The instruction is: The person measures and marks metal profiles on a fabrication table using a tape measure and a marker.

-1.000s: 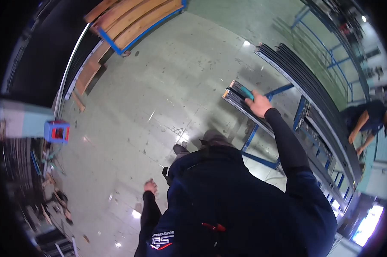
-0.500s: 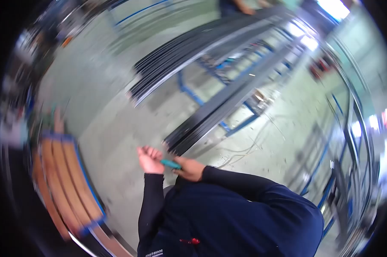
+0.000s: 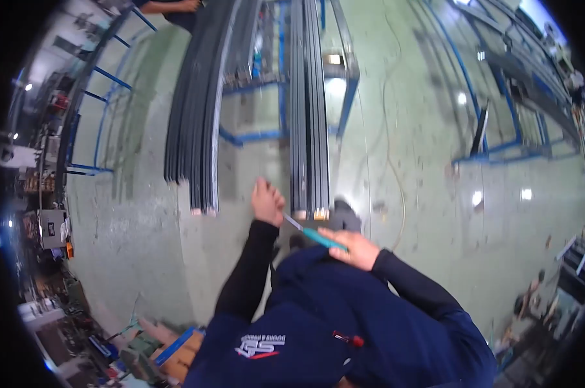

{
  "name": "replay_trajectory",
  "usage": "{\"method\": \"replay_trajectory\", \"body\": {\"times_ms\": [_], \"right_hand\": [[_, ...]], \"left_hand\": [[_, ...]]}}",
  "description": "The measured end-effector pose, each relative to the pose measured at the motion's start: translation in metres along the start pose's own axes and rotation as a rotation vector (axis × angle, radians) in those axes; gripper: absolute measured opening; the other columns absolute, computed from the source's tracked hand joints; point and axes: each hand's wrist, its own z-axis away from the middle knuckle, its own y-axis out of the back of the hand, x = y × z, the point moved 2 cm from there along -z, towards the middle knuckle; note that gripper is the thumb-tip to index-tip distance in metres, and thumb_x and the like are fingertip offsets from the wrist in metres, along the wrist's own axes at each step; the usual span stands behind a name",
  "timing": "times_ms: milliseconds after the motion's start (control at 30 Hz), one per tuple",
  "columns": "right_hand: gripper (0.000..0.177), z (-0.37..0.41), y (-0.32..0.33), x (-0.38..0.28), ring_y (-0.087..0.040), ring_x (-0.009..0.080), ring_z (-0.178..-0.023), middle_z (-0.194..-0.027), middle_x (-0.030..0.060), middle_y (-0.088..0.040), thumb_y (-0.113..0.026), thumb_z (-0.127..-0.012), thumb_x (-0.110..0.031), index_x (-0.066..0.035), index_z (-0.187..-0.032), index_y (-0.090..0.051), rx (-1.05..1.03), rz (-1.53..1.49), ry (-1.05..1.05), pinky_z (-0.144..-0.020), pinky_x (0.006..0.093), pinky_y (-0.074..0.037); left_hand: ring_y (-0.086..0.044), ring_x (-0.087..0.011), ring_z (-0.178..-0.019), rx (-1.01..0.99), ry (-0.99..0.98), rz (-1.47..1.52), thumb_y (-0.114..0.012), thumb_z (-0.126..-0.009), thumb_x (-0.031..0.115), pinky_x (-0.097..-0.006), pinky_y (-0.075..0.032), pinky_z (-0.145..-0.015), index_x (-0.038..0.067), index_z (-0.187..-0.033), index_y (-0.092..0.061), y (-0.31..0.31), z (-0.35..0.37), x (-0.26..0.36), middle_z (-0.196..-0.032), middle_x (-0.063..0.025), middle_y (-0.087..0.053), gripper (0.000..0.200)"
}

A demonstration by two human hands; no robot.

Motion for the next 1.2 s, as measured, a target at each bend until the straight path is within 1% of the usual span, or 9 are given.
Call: {"method": "replay_trajectory", "body": {"times_ms": [133, 233, 333, 467, 667, 767, 967, 1067, 1200], "right_hand": [[0.056, 0.021, -0.075, -0.031, -0.063, 0.0423, -0.095, -0.106, 0.0212, -0.065, -0.054, -0.101, -0.039, -0.017, -0.150, -0.042, 0.115, -0.079, -0.226, -0.086, 0.0465, -0.050], [0.055, 0.028, -0.118, -0.039, -0.064, 0.0431, -0.094, -0.102, 0.0223, -0.066, -0.055, -0.100, -0.038, -0.018, -0.150, -0.043, 0.407, 0.041, -0.436, -0.084, 0.0487, -0.051], [0.054, 0.017, -0.156, -0.038, -0.064, 0.0426, -0.094, -0.102, 0.0229, -0.066, -0.054, -0.100, -0.040, -0.020, -0.150, -0.044, 0.396, 0.068, -0.545, -0.083, 0.0496, -0.051], [0.055, 0.008, -0.187, -0.039, -0.064, 0.0424, -0.100, -0.108, 0.0232, -0.066, -0.053, -0.101, -0.039, -0.019, -0.150, -0.043, 0.577, 0.014, -0.645, -0.087, 0.0492, -0.050], [0.055, 0.007, -0.213, -0.027, -0.063, 0.0425, -0.104, -0.112, 0.0241, -0.066, -0.054, -0.101, -0.037, -0.018, -0.151, -0.042, 0.720, -0.020, -0.578, -0.091, 0.0480, -0.049], [0.055, 0.003, -0.216, -0.031, -0.064, 0.0425, -0.103, -0.111, 0.0242, -0.067, -0.054, -0.100, -0.037, -0.017, -0.151, -0.042, 0.756, -0.041, -0.589, -0.090, 0.0480, -0.049], [0.056, -0.005, -0.229, -0.020, -0.064, 0.0432, -0.104, -0.110, 0.0254, -0.067, -0.054, -0.101, -0.037, -0.017, -0.151, -0.041, 0.790, -0.067, -0.579, -0.090, 0.0477, -0.049], [0.055, -0.009, -0.226, -0.018, -0.064, 0.0434, -0.105, -0.112, 0.0265, -0.066, -0.054, -0.101, -0.036, -0.016, -0.151, -0.042, 0.811, -0.070, -0.599, -0.091, 0.0471, -0.049], [0.054, -0.010, -0.233, -0.012, -0.064, 0.0435, -0.105, -0.111, 0.0272, -0.067, -0.054, -0.100, -0.035, -0.015, -0.150, -0.042, 0.788, -0.043, -0.507, -0.092, 0.0462, -0.049]], "left_hand": [[-0.051, -0.0078, -0.063, -0.003, -0.105, -0.716, -0.055, -0.103, 0.032, -0.0260, -0.039, -0.050, 0.006, -0.104, -0.055, 0.074, 0.000, -0.030, -0.078, 0.0004, -0.054, 0.027], [-0.061, -0.0233, -0.109, 0.080, -0.323, -0.817, -0.061, -0.099, 0.031, -0.0359, -0.049, -0.092, -0.002, -0.132, -0.049, 0.105, 0.014, -0.058, -0.120, -0.0172, -0.061, 0.049], [-0.048, -0.0316, -0.133, 0.023, -0.154, -0.914, -0.063, -0.097, 0.032, -0.0405, -0.040, -0.109, -0.003, -0.144, -0.040, 0.126, 0.015, -0.068, -0.147, -0.0231, -0.043, 0.064], [-0.057, -0.0241, -0.117, -0.101, -0.063, -1.042, -0.066, -0.096, 0.035, -0.0363, -0.050, -0.089, 0.001, -0.145, -0.037, 0.169, 0.009, -0.071, -0.140, -0.0185, -0.050, 0.066], [-0.063, -0.0201, -0.103, -0.079, 0.090, -1.088, -0.066, -0.095, 0.033, -0.0330, -0.052, -0.079, 0.001, -0.142, -0.041, 0.255, 0.005, -0.056, -0.130, -0.0163, -0.056, 0.062], [-0.066, -0.0323, -0.105, -0.028, 0.158, -1.094, -0.068, -0.092, 0.031, -0.0396, -0.053, -0.090, -0.005, -0.135, -0.048, 0.290, 0.021, -0.041, -0.127, -0.0244, -0.061, 0.060], [-0.067, -0.0302, -0.106, -0.045, 0.132, -1.395, -0.069, -0.089, 0.038, -0.0379, -0.052, -0.091, -0.005, -0.127, -0.056, 0.403, 0.001, -0.040, -0.116, -0.0241, -0.067, 0.059], [-0.067, -0.0303, -0.107, -0.107, 0.112, -1.615, -0.068, -0.091, 0.038, -0.0380, -0.052, -0.092, -0.005, -0.127, -0.056, 0.395, 0.019, -0.016, -0.118, -0.0238, -0.067, 0.058], [-0.067, -0.0306, -0.108, -0.129, 0.163, -1.564, -0.066, -0.092, 0.037, -0.0383, -0.052, -0.093, -0.005, -0.127, -0.056, 0.398, 0.014, -0.013, -0.118, -0.0235, -0.067, 0.055]]}}
